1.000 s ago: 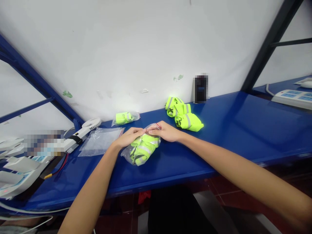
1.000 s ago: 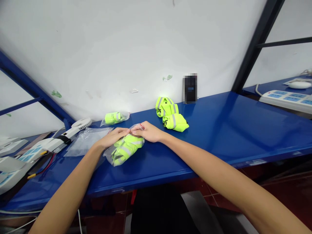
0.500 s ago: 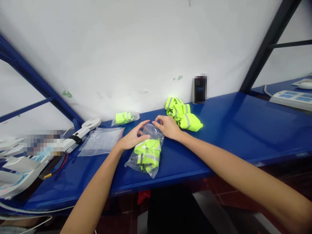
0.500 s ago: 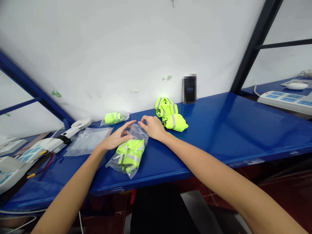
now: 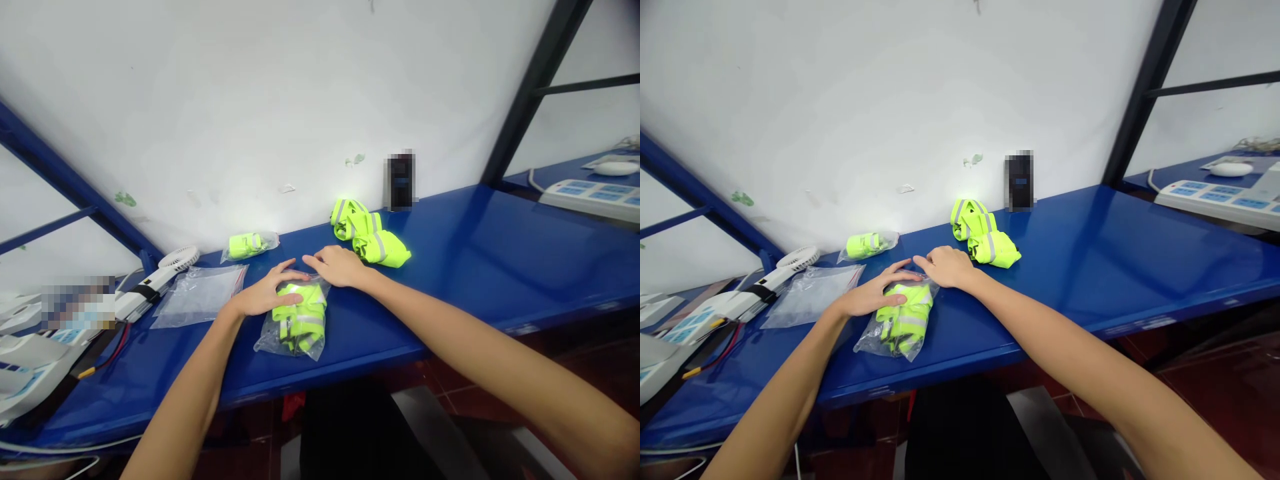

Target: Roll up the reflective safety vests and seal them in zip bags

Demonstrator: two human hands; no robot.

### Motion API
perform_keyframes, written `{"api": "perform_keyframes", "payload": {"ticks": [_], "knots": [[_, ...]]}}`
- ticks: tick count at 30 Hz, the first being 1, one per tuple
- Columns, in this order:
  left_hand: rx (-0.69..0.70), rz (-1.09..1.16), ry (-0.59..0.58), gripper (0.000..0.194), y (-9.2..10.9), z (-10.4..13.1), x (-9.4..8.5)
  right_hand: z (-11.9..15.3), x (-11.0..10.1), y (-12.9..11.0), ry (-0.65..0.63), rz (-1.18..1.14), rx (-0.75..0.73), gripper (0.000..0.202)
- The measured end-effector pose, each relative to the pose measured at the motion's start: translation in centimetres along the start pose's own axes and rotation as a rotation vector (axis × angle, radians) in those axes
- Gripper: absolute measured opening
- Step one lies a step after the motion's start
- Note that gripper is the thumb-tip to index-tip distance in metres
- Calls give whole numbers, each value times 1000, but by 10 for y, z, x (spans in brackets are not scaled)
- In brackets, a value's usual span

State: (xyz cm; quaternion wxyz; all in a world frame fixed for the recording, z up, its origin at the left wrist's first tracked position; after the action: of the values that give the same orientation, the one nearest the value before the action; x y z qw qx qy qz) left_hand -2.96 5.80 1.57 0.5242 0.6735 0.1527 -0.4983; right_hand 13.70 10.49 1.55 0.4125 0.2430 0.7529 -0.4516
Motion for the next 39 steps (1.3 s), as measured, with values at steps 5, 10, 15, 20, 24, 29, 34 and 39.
{"api": "perform_keyframes", "payload": {"ticks": [5,10,15,20,24,29,34,39], "knots": [[-35,172,52,55,-11,0,-3,1,2,-1,-37,38,18,28],[-84,361,405,49,-25,-10,-16,-1,-6,-4,-30,-139,-11,31],[-180,346,443,46,-28,-16,-10,6,-6,-11,-220,-173,19,23],[-191,597,447,62,-25,-14,-5,5,-6,-18,-104,-183,-140,14],[-258,877,573,78,-23,-13,-7,0,-6,-15,61,-193,-180,12],[-331,999,689,40,-24,-15,-6,-4,-11,-12,150,-365,-150,9],[-327,822,722,39,-32,-15,-7,-5,-8,-11,147,-398,-132,10],[-283,633,737,31,-37,-14,-11,-5,-3,-9,128,-368,-131,17]]}}
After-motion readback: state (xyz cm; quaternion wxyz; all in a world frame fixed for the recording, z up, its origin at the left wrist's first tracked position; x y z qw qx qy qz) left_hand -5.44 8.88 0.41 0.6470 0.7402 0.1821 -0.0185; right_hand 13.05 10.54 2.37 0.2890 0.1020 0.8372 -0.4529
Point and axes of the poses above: each hand's wrist, its own z-axis away from the middle knuckle, its own x-axis out of the palm, y = z × x, the point moved 6 cm from there along -z, towards the middle knuckle, and after that the axes turned 6 degrees about y, right-handed, at the moved point
